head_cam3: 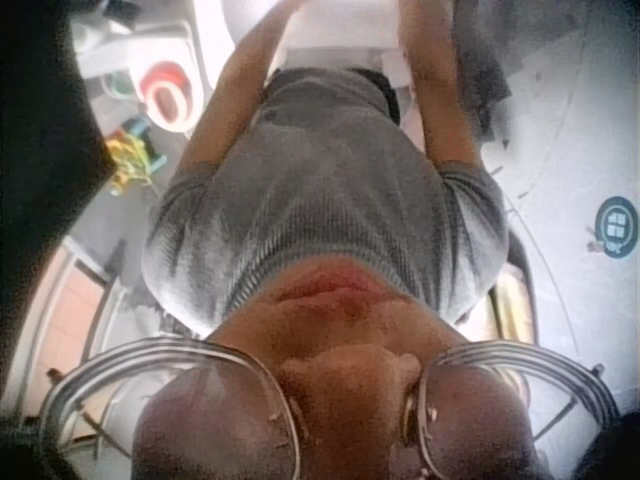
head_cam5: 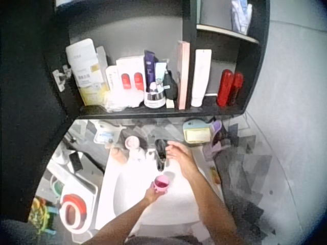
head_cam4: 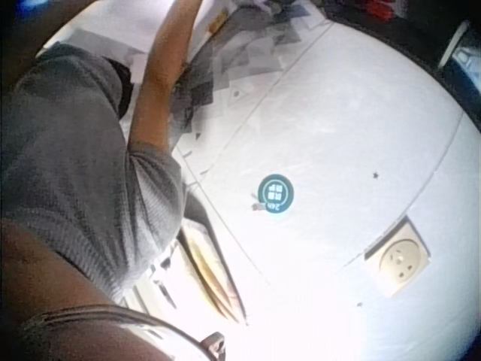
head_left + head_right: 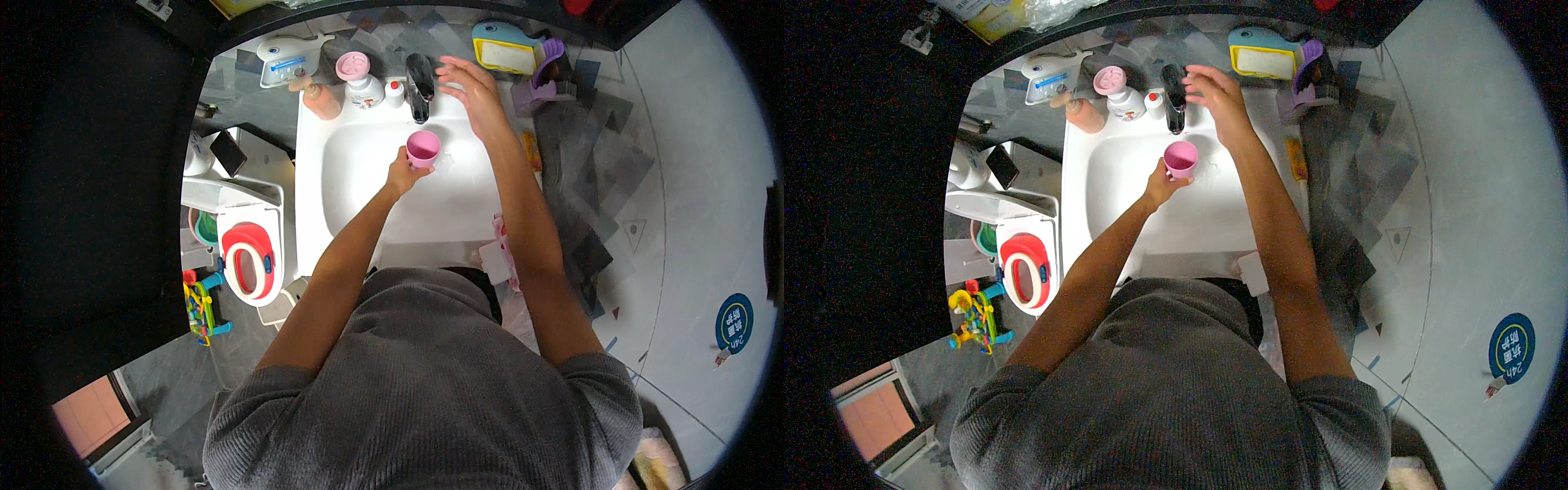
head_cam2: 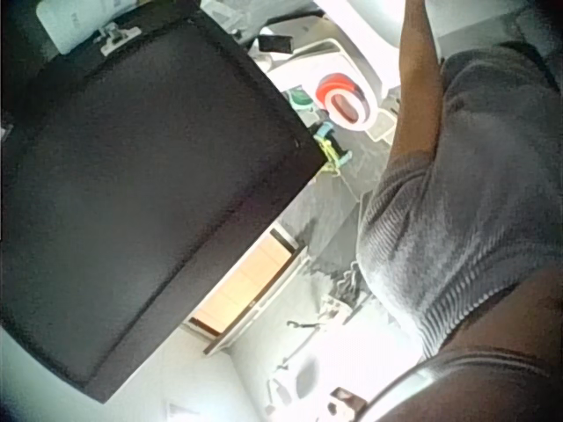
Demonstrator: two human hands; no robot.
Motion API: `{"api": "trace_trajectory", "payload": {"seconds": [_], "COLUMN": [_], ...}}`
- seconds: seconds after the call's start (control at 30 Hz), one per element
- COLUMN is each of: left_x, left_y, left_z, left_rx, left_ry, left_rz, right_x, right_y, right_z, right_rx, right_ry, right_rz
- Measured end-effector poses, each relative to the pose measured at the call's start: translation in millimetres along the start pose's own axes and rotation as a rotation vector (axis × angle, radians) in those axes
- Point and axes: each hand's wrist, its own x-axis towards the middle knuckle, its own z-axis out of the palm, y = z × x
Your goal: The person cleans several plastic cups in a bathroom sink. They rinse each cup under running water, wipe the interior and exterior with their hands, and place the cleaned cups on a wall-mounted rack.
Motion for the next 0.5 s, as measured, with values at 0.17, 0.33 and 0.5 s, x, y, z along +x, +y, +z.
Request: {"api": "trace_trajectory", "payload": {"seconds": [0.17,0.33,0.5], "left_x": [11.9,20.2,29.7], "left_y": [-10.0,-9.9,-22.9], "left_z": [3.5,3.7,0.9], "left_rx": [-0.178,-0.264,-0.251], "left_ry": [0.03,-0.02,-0.079], "left_rz": [0.141,0.167,0.008], "right_x": [-2.9,4.2,-1.7], "right_y": [20.4,12.3,67.2], "right_z": [1.7,4.0,-11.4], "right_rx": [-0.077,0.133,-0.229], "right_ry": [-0.004,0.027,0.103], "right_rz": [0.299,0.147,-0.191]}}
